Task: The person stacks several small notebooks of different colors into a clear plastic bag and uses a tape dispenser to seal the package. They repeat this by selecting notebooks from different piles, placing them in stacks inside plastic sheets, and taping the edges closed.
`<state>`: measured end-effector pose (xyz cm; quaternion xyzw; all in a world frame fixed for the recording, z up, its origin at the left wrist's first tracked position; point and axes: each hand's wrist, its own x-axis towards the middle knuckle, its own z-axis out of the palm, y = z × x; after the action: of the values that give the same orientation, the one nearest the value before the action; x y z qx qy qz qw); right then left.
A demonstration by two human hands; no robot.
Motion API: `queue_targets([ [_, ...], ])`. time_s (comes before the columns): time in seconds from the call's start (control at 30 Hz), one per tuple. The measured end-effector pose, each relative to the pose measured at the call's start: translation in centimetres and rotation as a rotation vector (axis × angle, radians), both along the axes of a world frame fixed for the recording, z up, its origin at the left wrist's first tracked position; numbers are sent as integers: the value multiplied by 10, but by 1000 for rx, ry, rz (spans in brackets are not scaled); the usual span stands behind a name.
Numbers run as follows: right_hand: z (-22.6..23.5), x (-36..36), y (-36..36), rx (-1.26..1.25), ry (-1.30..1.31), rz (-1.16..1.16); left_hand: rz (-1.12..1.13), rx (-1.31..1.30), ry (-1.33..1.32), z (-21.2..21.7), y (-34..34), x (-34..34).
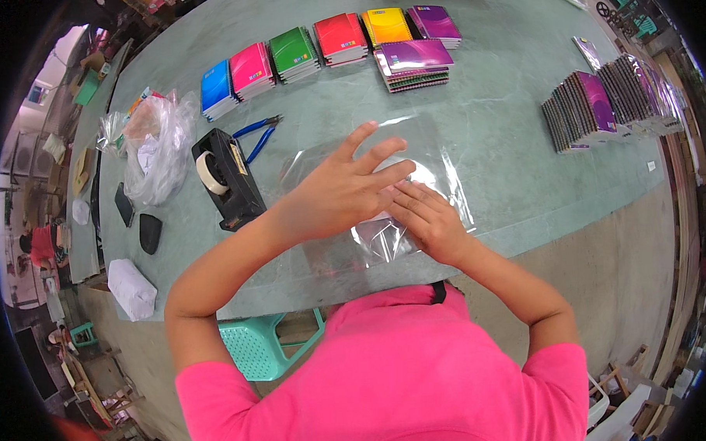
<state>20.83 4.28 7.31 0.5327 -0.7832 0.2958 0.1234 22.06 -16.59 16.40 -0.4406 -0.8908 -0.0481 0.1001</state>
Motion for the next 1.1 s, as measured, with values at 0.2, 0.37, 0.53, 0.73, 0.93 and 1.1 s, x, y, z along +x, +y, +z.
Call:
queue_targets([
  [0.2, 2, 5, -3, -23, -66, 4, 122, -265, -96, 7, 8, -8],
  [0.37, 4, 8, -3, -58, 51, -90, 301, 81, -189, 23, -17, -10],
  [0.53, 2, 4, -5, -94, 86, -45, 563, 742, -425, -14, -11, 11],
  [0.73, 6, -8, -4, -102, -21, 15, 525, 1055, -386, 6, -24, 47],
  [0.93, 12, -13, -11, -102, -77, 82, 647, 641, 86, -78, 12, 78],
  [1.1, 14, -20, -14, -123, -209, 79, 620, 819, -18, -66, 14, 56],
])
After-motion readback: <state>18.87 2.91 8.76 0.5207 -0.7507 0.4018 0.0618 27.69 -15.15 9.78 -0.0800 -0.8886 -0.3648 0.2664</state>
